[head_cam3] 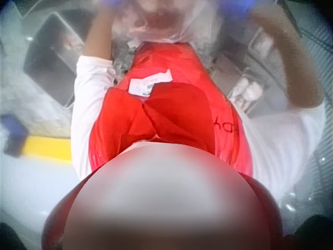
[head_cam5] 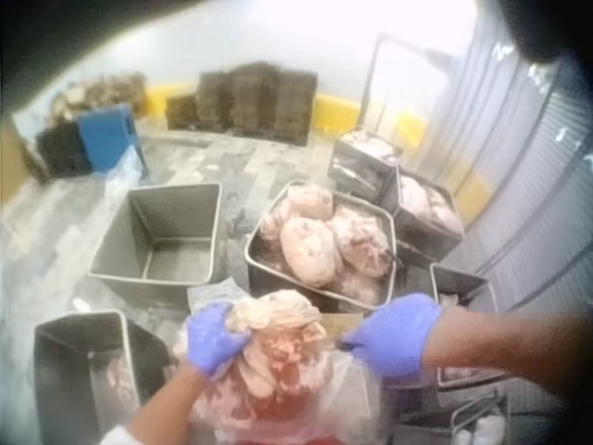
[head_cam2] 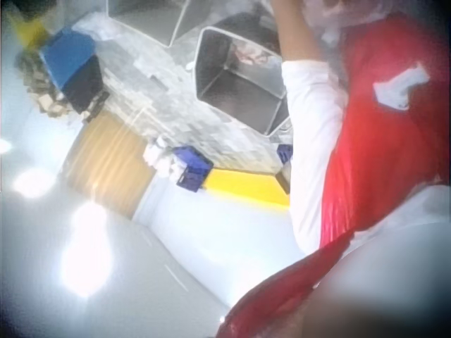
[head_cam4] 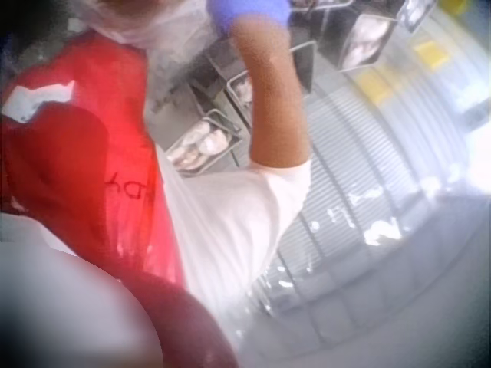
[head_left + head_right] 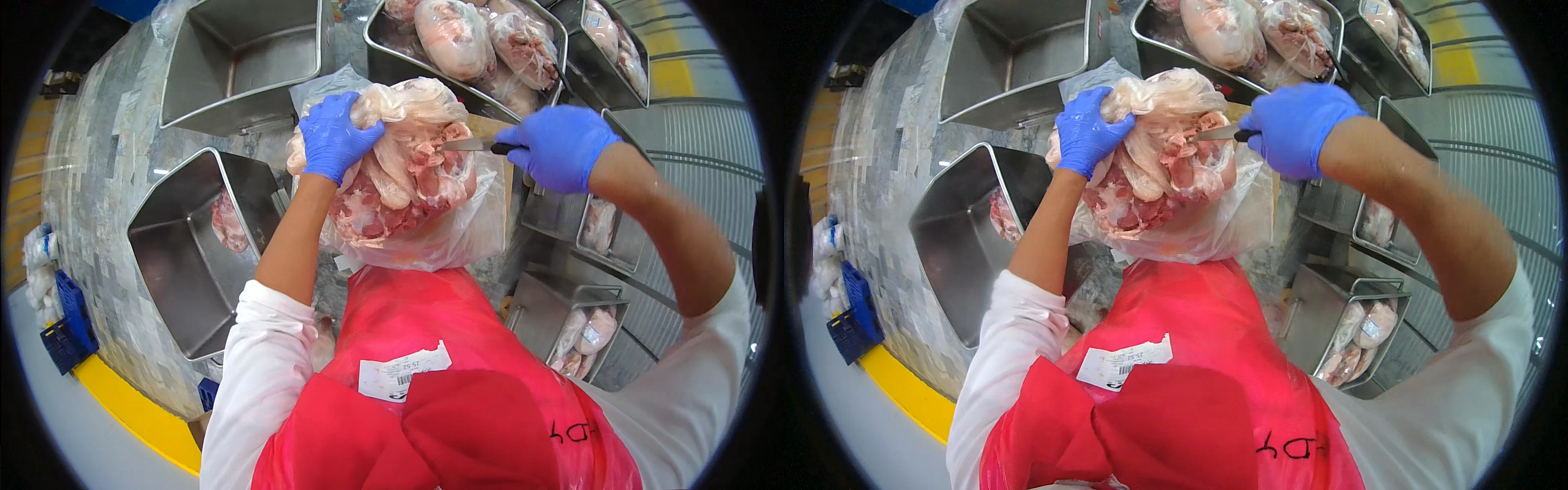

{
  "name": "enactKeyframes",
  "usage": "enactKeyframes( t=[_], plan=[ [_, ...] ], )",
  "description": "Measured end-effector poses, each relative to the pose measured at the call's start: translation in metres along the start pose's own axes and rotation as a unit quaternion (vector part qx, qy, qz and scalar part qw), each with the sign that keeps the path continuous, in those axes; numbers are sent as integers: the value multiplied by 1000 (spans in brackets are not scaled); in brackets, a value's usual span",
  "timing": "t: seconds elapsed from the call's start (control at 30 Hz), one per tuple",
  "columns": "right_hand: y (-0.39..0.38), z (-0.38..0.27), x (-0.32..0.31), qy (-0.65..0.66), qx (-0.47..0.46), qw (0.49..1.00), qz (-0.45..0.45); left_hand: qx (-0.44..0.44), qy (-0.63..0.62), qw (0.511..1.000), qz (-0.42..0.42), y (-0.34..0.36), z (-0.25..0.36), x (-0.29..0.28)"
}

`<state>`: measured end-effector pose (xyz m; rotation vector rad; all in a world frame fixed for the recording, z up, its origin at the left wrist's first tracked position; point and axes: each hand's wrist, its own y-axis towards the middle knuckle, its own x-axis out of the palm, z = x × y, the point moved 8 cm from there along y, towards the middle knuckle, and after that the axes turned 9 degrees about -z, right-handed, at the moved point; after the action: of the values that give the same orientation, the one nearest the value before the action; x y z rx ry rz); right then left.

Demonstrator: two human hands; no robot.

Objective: The person is cutting raw meat with a knife. They are wearing blue gloves and a pink apron. The meat is placed on a plastic sheet on a metal table.

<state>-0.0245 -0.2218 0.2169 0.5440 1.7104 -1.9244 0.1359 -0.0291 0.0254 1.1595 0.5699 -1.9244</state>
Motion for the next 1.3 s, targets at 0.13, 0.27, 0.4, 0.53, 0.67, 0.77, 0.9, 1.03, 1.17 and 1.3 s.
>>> enactKeyframes(
  t=[0.13, 0.27, 0.4, 0.53, 0.67, 0.77, 0.9, 1.03, 1.17, 1.3],
  plan=[
    [22, 28, 29, 73, -8, 997, 6, 21, -35, 999, 31, -2, -1, 6],
    [6, 45, 147, 212, 22, 971, 105, 41, -35, 996, 65, 8, 10, 4],
    [26, 28, 252, 318, 27, 923, 215, 29, -63, 996, 51, 26, 6, 14],
    [51, -22, 278, 377, 28, 887, 267, -12, -61, 997, 34, 35, -5, 16],
    [5, -26, 282, 395, 48, 884, 245, -23, -98, 995, -1, 32, 4, 15],
    [-45, 2, 280, 374, 54, 898, 227, -29, -98, 995, 5, 33, -4, 18],
    [-74, 31, 230, 270, 92, 938, 197, -22, -114, 993, -1, 32, 5, 21],
    [-65, 42, 149, 193, 34, 961, 197, 10, -103, 994, 27, 31, 7, 21],
    [-40, 55, 86, 112, 27, 993, 26, -11, -119, 993, 2, 27, 9, 14],
    [-20, 41, 61, 101, 16, 995, -9, 3, -114, 993, 7, 27, 11, 20]
  ],
)
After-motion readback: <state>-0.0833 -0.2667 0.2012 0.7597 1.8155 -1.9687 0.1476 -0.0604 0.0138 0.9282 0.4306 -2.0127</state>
